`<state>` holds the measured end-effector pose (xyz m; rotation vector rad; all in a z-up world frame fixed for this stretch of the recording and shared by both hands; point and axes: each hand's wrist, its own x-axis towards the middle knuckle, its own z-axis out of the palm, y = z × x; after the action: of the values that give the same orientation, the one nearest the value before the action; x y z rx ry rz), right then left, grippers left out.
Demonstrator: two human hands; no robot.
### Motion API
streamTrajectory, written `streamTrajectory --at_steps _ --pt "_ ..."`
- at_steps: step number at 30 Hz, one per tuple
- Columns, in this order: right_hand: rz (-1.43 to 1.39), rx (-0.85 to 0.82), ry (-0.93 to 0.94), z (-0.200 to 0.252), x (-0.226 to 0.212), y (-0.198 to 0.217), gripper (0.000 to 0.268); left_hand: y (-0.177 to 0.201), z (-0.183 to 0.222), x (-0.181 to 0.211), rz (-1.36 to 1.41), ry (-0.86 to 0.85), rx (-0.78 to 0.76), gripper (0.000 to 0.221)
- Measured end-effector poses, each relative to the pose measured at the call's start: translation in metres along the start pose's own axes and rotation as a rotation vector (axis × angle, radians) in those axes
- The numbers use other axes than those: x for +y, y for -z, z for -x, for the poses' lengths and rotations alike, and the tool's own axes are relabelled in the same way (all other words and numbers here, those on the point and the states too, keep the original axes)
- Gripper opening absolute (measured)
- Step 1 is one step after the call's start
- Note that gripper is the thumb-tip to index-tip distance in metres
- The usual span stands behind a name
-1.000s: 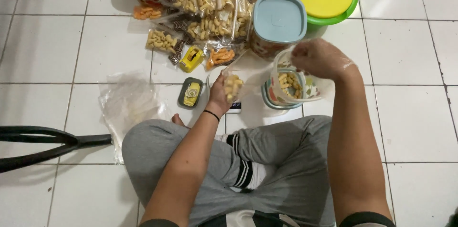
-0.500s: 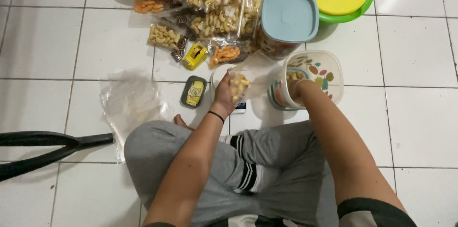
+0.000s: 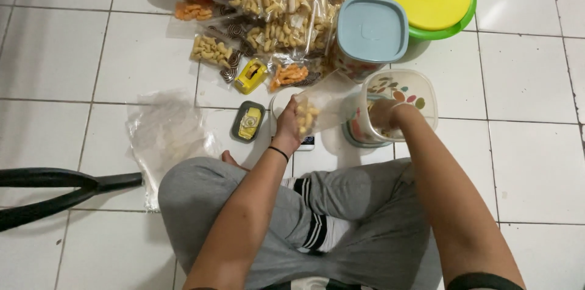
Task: The person is manually filling small plastic bags with snacks and weighing them on a digital scale for portion control.
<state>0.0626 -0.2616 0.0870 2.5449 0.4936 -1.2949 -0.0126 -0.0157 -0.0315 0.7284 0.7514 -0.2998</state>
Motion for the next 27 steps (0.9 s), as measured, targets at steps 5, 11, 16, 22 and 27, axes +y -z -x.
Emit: streamTrajectory --at_steps 5,11,16,22,27 --pt "-0.45 0.292 -0.074 0.058 0.029 0.03 0.059 -0.007 -0.002 0.0 -0.028 -0.001 0.028 0.057" --pt "-0.56 0.457 0.101 0.179 -0.053 0.093 0.033 -0.004 -0.01 -0.009 -0.064 -0.005 -0.025 0.054" --pt "-0.347 0.481 0.115 0.164 -0.101 0.101 0.041 -0.016 0.022 0.001 -0.07 0.017 -0.088 0.052" --pt "-0.382 0.451 0.127 0.19 -0.13 0.106 0.058 -0.021 0.033 0.003 -0.058 0.036 -0.095 0.056" --pt "-0.487 0.439 0.255 0.207 -0.127 0.108 0.059 -0.031 0.053 0.015 0.018 -0.001 -0.148 0.064"
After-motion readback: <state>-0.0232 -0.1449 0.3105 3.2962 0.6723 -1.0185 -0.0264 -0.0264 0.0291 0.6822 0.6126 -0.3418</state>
